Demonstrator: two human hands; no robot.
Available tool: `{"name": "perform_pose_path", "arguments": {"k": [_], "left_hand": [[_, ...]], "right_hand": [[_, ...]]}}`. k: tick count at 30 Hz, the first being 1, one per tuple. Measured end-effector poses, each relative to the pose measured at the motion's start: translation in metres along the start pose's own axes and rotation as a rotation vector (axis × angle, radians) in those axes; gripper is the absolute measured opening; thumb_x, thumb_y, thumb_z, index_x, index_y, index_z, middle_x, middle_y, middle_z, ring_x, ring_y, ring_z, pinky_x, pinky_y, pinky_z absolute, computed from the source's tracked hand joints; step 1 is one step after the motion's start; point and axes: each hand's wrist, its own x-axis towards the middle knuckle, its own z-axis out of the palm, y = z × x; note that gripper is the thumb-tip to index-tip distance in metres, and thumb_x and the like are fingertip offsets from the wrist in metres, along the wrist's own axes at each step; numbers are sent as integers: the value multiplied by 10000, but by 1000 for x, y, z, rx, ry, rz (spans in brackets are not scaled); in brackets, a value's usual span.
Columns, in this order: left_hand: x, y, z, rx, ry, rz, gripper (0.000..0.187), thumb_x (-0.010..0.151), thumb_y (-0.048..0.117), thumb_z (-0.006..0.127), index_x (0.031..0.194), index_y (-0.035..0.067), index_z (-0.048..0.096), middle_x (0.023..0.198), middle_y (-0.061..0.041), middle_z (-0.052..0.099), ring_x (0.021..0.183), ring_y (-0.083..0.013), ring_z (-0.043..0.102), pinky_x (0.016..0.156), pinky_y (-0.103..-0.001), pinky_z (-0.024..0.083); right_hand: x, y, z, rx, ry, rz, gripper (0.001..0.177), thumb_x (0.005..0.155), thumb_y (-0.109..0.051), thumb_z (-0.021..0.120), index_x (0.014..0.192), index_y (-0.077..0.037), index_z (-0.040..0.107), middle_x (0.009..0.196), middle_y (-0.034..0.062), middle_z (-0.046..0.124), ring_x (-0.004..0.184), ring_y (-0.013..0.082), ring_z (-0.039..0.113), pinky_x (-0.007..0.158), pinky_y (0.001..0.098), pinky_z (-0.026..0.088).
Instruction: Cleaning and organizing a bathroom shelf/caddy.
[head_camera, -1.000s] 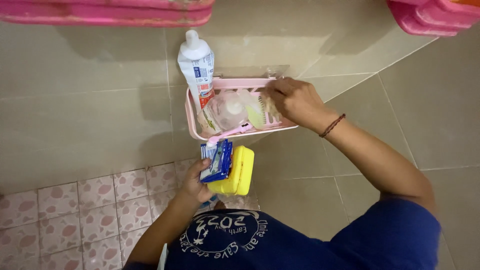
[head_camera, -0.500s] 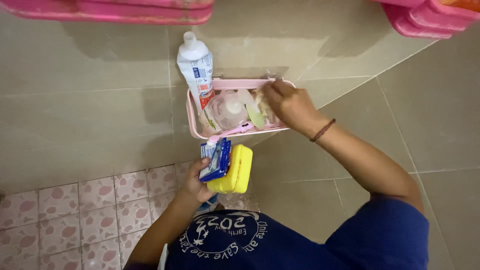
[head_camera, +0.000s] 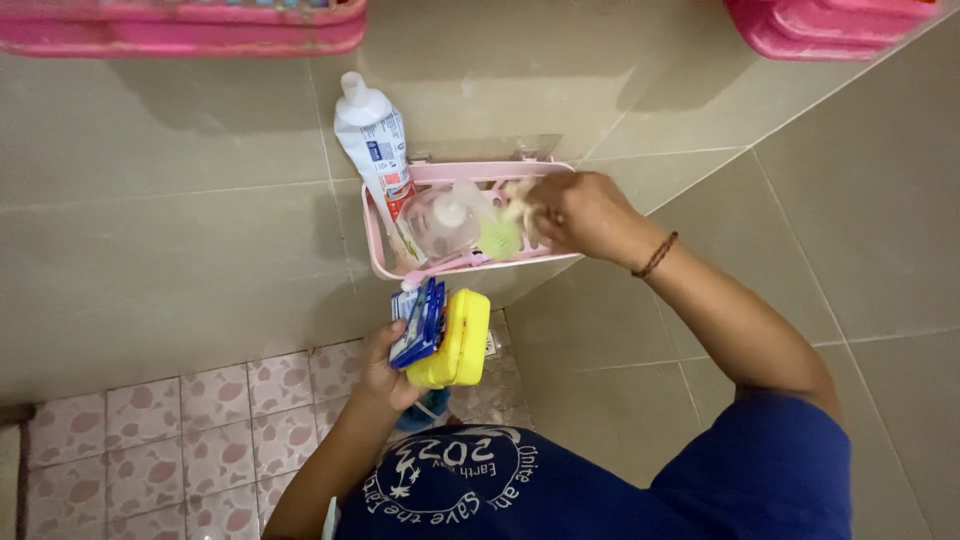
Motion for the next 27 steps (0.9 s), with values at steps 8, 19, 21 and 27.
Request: {"name": "perform_pose_path", "arguments": {"k": [8, 19, 21, 27], "left_hand": [[0, -9, -11, -26, 50, -4, 672, 899, 274, 702, 1476, 13, 480, 1366, -206, 633, 1261, -358, 623, 1098, -573, 475], [-5, -16, -15, -22, 106, 67, 649, 892, 282, 707, 1442, 0, 512, 1316, -203, 657, 1247, -367, 631, 1098, -572, 489], [-2, -18, -11, -1, 89, 83, 625, 893, 275, 698, 1437, 25, 516, 1314, -185, 661, 1249, -355, 633, 1097, -569, 493], [-8, -26, -31, 12, 80, 107, 588, 954, 292, 674, 1427, -18, 513, 1314, -214, 655, 1251, -375, 621, 1095, -575, 484]], "right_hand": [[30, 16, 39, -350, 456, -415, 179, 935, -72, 720, 1095, 6, 732, 1020, 134, 706, 889, 221, 696, 723, 308, 611], [60, 0, 36, -492, 302, -598, 281, 843, -149, 688, 1093, -48, 766, 1057, 79, 718, 887, 204, 684, 675, 290, 588], [43, 8, 24, -476, 252, -512, 241, 838, -148, 682, 1042, -52, 768, 1050, 88, 717, 891, 234, 687, 679, 325, 592], [14, 27, 13, -369, 165, -330, 136, 863, -148, 668, 850, -28, 731, 1014, 107, 710, 930, 274, 698, 708, 392, 606]]}}
